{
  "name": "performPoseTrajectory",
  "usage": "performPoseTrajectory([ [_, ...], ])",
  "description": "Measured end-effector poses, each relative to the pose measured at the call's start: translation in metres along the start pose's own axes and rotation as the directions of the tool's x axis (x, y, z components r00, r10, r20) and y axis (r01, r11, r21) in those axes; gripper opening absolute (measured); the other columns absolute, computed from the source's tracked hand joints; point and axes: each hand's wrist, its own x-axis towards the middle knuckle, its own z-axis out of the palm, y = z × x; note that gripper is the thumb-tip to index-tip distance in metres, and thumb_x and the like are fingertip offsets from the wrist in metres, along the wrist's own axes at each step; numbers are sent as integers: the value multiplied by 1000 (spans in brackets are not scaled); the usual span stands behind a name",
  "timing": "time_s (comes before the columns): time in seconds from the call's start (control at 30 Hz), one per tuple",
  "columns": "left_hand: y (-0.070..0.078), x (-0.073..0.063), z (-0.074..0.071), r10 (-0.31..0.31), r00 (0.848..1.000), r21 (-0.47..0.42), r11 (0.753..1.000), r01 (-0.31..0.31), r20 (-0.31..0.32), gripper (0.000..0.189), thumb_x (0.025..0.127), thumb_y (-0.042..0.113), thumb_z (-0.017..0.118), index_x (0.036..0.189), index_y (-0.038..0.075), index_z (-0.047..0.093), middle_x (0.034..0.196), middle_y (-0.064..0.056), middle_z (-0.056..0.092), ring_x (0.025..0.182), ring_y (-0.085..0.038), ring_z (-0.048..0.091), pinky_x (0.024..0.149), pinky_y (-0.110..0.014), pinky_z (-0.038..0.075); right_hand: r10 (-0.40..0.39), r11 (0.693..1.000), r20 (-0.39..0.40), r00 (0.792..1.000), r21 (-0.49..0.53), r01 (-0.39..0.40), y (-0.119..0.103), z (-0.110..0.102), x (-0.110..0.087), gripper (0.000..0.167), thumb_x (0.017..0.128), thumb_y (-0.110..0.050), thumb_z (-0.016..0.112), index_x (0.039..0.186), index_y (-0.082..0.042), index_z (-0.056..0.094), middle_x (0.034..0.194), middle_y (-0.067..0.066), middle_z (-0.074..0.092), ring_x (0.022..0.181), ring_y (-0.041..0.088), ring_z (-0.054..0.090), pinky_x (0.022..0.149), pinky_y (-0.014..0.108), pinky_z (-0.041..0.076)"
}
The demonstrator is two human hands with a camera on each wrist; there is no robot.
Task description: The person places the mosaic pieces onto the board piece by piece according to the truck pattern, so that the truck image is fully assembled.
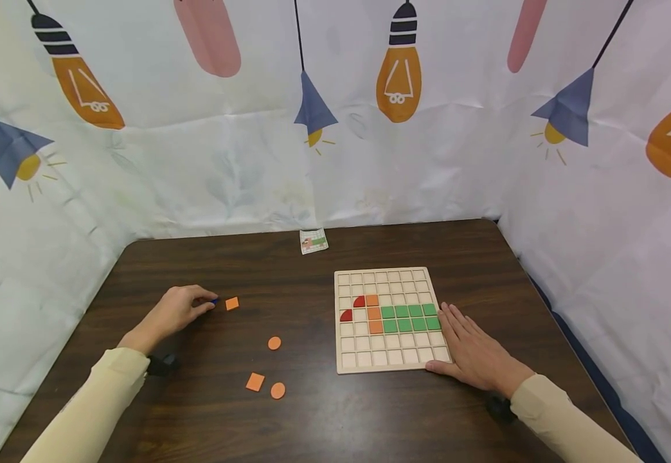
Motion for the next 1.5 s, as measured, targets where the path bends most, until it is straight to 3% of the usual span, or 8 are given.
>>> performPoseTrajectory([
  [0.23, 3, 1, -1, -15, 1000, 16, 1000, 15, 6, 22, 97, 6, 68, 116, -3, 76, 111, -22, 76, 84, -26, 73, 71, -40, 61, -7, 1000, -14, 1000, -3, 7, 0, 2, 0, 105, 95, -71, 55, 162, 5, 24, 169, 27, 23, 156, 47, 27, 121, 63, 34],
  [0.43, 5, 2, -2, -22, 1000, 44, 999, 22, -3, 23, 97, 3, 65, 115, -4, 76, 108, -22, 76, 66, -13, 51, 62, -29, 41, -3, 1000, -16, 1000, 6, 3, -1, 0, -1, 106, 95, -70, 56, 162, 5, 24, 170, 27, 24, 156, 47, 27, 120, 63, 33],
  [0.67, 10, 5, -3, -14, 999, 28, 999, 15, -39, 22, 97, 5, 66, 115, -3, 76, 107, -22, 77, 63, -11, 49, 60, -27, 40, 1, 1000, -10, 1000, 7, -1, 0, 0, -1, 106, 94, -71, 56, 162, 5, 24, 170, 26, 23, 157, 46, 26, 121, 63, 33],
  [0.93, 31, 11, -2, 8, 999, -18, 1000, -9, -39, 23, 99, 6, 66, 117, -1, 77, 106, -20, 78, 55, -8, 44, 52, -22, 34, -5, 1000, -20, 1000, -1, 5, 0, 1, -1, 106, 94, -71, 55, 161, 5, 25, 170, 27, 24, 156, 47, 27, 121, 62, 34],
  [1.17, 51, 22, 5, 37, 999, -61, 997, -38, -15, 23, 99, 8, 67, 118, 1, 77, 107, -18, 79, 60, -6, 56, 55, -21, 41, -10, 1000, -23, 1000, -7, 9, 2, 3, -2, 106, 95, -72, 53, 162, 5, 24, 170, 26, 23, 156, 46, 28, 121, 62, 34],
  [1.5, 77, 38, 16, 106, 994, -74, 992, -106, -6, 21, 99, 11, 67, 116, 4, 79, 110, -16, 79, 69, -6, 60, 62, -22, 46, -13, 1000, -33, 999, -1, 13, 1, 3, -2, 105, 96, -72, 52, 162, 5, 24, 170, 27, 23, 157, 47, 27, 121, 62, 35],
])
